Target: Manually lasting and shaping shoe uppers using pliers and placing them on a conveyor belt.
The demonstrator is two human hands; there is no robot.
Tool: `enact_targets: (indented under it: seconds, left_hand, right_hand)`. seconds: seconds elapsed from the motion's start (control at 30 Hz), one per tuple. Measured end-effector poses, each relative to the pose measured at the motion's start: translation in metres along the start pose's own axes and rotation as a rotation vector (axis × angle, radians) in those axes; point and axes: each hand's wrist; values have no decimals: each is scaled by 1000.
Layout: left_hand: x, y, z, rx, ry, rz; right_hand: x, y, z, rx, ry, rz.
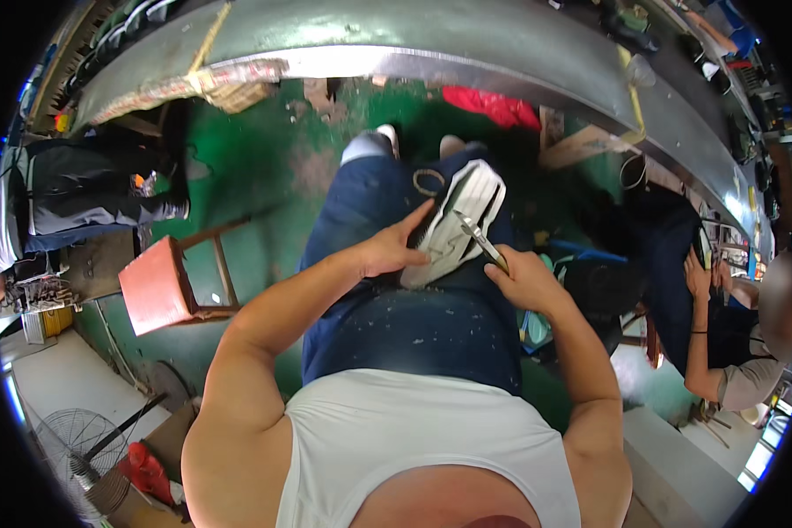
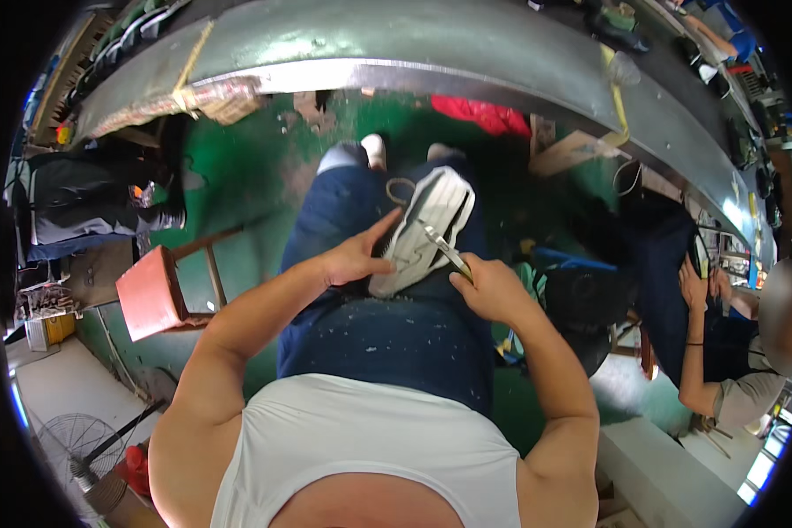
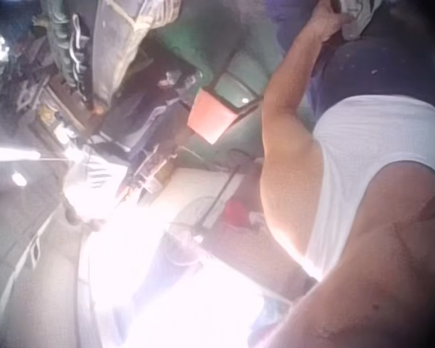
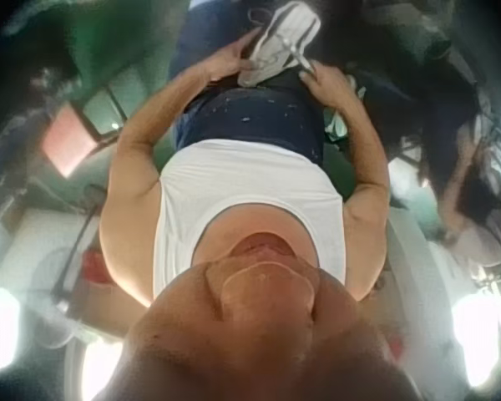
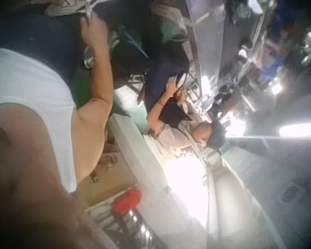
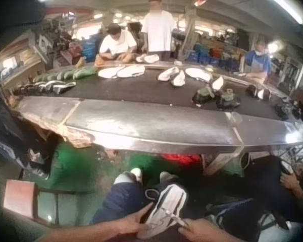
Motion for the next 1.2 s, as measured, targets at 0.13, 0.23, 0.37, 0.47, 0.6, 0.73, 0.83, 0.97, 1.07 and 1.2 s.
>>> enact_targets:
  seconds: [0.13, 0.23, 0.37, 0.47, 0.6, 0.73, 0.83, 0.97, 1.07, 1.2]
  left_hand:
    - [8, -3, -5, -70, 128, 25]
    - [7, -29, -11, -60, 122, 54]
    - [7, -15, -8, -100, 85, 364]
    - [17, -1, -18, -243, 219, 678]
    - [27, -24, -39, -252, 539, 314]
    - [27, -30, -45, -130, 643, -153]
    - [28, -38, -43, 7, 630, -275]
    - [24, -32, -40, 245, 562, -552]
    - [19, -14, -39, 274, 424, -724]
    - [12, -8, -47, 262, 257, -905]
  right_hand:
    - [-14, -6, -9, -210, -24, 113]
    - [-2, -7, -25, -382, 94, 289]
    - [-18, -31, -36, -175, -139, 597]
    - [-7, -20, -39, -184, -178, 537]
    - [29, -8, -30, -219, 8, 237]
    - [7, -3, -22, -184, -47, 239]
    - [4, 5, -29, -343, 347, 406]
    - [3, 8, -43, -164, 277, 435]
    - [17, 29, -38, -7, 190, 270]
    - [21, 55, -29, -35, 168, 160]
Point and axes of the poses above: each hand's wrist, its own z-axis away from the middle knuckle, its own x-axis out of the palm, y = z × x, and after that the axes turned 2 degrees about -x, right-handed
